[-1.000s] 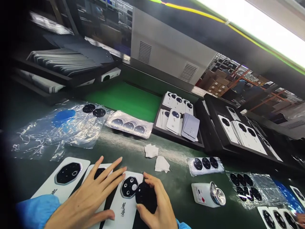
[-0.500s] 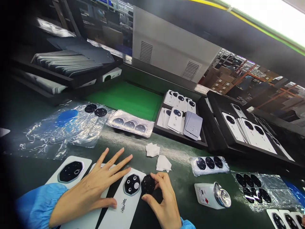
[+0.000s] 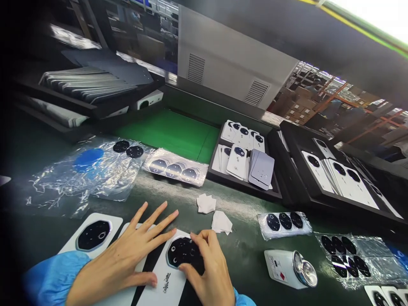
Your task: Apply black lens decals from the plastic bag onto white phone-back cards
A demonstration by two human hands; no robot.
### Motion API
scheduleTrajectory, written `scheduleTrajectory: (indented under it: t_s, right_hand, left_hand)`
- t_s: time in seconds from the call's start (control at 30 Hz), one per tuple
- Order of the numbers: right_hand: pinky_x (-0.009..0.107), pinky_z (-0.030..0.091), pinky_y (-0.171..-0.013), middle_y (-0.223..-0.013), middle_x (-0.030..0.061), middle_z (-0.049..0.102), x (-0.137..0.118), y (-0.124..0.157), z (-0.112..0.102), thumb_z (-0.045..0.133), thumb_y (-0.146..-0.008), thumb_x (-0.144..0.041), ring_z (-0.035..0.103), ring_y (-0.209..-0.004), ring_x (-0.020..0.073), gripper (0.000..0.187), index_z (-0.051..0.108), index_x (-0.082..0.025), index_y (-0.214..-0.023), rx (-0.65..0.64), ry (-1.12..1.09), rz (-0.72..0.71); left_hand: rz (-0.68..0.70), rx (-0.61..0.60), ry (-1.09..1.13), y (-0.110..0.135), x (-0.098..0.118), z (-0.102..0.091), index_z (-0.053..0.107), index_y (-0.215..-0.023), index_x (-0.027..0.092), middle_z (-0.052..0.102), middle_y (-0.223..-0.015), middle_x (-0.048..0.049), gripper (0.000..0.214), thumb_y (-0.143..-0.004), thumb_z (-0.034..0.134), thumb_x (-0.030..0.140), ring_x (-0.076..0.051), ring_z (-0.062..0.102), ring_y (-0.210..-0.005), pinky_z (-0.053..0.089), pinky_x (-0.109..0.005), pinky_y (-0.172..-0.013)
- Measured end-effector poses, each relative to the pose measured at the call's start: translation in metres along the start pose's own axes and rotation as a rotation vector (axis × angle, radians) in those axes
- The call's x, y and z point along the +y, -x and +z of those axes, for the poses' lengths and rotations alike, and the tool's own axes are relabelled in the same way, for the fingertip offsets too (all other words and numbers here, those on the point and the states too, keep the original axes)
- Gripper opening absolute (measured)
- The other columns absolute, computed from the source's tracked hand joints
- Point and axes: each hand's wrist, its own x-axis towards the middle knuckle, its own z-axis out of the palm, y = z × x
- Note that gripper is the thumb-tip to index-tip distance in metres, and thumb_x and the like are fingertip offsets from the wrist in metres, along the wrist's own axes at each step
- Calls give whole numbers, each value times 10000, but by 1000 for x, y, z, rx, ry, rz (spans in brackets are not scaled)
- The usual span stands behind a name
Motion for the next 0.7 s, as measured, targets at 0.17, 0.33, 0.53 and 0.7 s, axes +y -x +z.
scheduleTrajectory:
  t_s: [0.17, 0.33, 0.53, 0.7]
  right_hand:
    - [265, 555, -758, -1014, 41, 537, -5, -6, 15, 652, -690, -12, 600, -913, 186, 582, 485, -244, -1198, -8, 12, -24]
    - [274, 551, -771, -1036, 42, 538, -3, -5, 15, 649, -695, -27, 599, -929, 190, 579, 479, -252, -1201, -45, 28, 0]
    - [276, 560, -737, -1024, 42, 533, -3, -5, 15, 675, -678, -19, 605, -899, 190, 615, 472, -258, -1207, -31, 46, -24]
    - [274, 564, -747, -1029, 42, 526, -3, -5, 13, 716, -653, 0, 599, -910, 188, 651, 482, -246, -1208, -43, 51, -24]
  left_hand:
    - [32, -15, 14, -3, -3, -5, 543, -1303, 171, 316, -1549, -136, 887, -584, 857, 585, -406, 258, -1428, 380, -672, -1041]
    - [21, -59, 71, -6, -6, -9, 541, -1302, 167, 337, -1535, -154, 852, -616, 845, 571, -424, 292, -1410, 378, -686, -1037]
    - [2, -44, 94, -4, -4, -5, 545, -1299, 169, 345, -1534, -148, 800, -658, 823, 559, -390, 225, -1444, 282, -676, -1106]
    - [13, 18, 63, -3, -3, -2, 511, -1332, 147, 372, -1521, -147, 943, -579, 849, 603, -383, 202, -1453, 234, -665, -1132]
